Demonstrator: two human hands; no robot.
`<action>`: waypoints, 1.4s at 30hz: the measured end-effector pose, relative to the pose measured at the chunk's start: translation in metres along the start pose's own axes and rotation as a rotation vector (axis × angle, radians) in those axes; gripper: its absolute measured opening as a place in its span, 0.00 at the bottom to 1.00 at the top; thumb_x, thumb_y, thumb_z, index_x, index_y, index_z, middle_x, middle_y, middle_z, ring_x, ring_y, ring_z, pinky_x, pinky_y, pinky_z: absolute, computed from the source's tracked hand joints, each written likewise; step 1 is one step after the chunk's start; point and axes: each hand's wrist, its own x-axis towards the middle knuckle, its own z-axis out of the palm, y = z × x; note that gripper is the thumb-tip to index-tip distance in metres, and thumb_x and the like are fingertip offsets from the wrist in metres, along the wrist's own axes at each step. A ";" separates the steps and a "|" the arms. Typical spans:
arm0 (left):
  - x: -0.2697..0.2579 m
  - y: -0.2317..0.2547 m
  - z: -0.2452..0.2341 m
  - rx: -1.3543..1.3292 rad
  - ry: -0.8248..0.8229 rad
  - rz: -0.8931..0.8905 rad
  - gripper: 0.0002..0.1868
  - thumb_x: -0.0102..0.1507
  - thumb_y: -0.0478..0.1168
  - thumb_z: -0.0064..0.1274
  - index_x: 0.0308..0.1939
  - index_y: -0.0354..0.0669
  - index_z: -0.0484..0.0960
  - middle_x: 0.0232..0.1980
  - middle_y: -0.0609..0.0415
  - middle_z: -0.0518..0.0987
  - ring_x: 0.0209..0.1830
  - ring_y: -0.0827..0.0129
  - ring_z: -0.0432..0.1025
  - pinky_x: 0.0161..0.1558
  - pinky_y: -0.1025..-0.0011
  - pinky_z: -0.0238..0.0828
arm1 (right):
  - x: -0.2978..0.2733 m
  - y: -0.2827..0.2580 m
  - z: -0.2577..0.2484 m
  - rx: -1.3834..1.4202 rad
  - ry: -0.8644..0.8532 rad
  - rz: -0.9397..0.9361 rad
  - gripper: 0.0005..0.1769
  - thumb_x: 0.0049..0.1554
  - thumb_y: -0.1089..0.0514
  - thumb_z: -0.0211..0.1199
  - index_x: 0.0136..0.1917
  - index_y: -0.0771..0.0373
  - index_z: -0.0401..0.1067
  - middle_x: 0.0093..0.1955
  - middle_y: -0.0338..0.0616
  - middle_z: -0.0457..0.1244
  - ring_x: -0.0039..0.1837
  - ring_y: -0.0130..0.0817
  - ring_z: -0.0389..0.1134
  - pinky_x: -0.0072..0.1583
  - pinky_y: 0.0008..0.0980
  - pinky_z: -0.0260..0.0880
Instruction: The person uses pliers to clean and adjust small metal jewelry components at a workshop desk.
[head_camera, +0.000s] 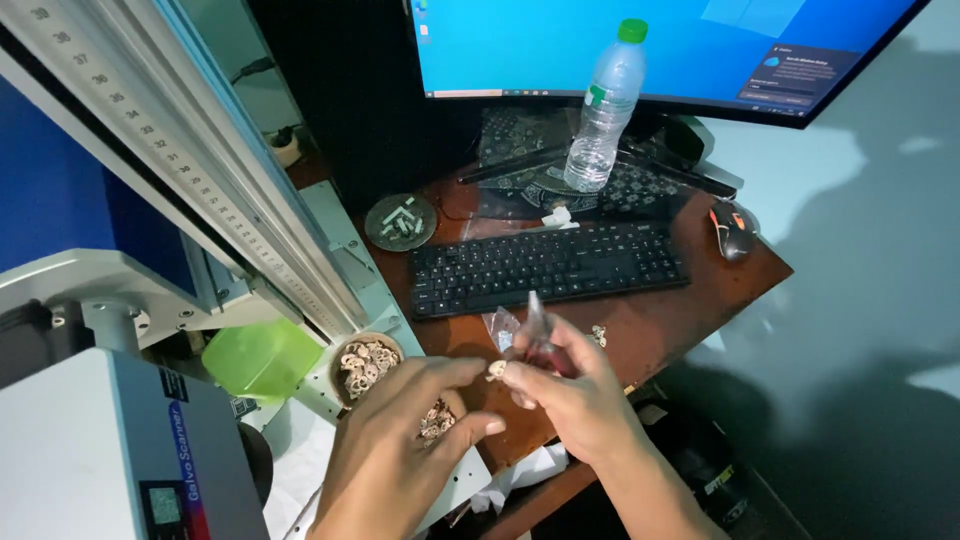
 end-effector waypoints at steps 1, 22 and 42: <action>0.002 0.000 0.002 0.029 -0.018 0.005 0.24 0.60 0.57 0.61 0.57 0.55 0.84 0.50 0.61 0.85 0.41 0.71 0.81 0.43 0.68 0.76 | -0.004 -0.002 0.001 0.042 0.041 -0.026 0.11 0.53 0.69 0.69 0.47 0.66 0.69 0.37 0.47 0.62 0.36 0.34 0.59 0.38 0.32 0.60; -0.005 0.019 -0.009 -0.243 0.285 0.064 0.11 0.63 0.45 0.57 0.41 0.45 0.90 0.38 0.57 0.87 0.34 0.72 0.79 0.39 0.73 0.74 | -0.027 -0.040 0.047 -0.184 -0.006 -0.269 0.10 0.54 0.65 0.69 0.48 0.63 0.72 0.46 0.48 0.71 0.48 0.35 0.74 0.54 0.35 0.80; -0.016 0.019 -0.009 -0.286 0.356 -0.151 0.10 0.61 0.47 0.60 0.39 0.50 0.91 0.42 0.60 0.90 0.43 0.71 0.84 0.47 0.70 0.79 | 0.007 0.017 -0.063 -1.000 0.199 0.270 0.13 0.64 0.51 0.62 0.42 0.57 0.66 0.36 0.36 0.55 0.39 0.29 0.57 0.43 0.31 0.55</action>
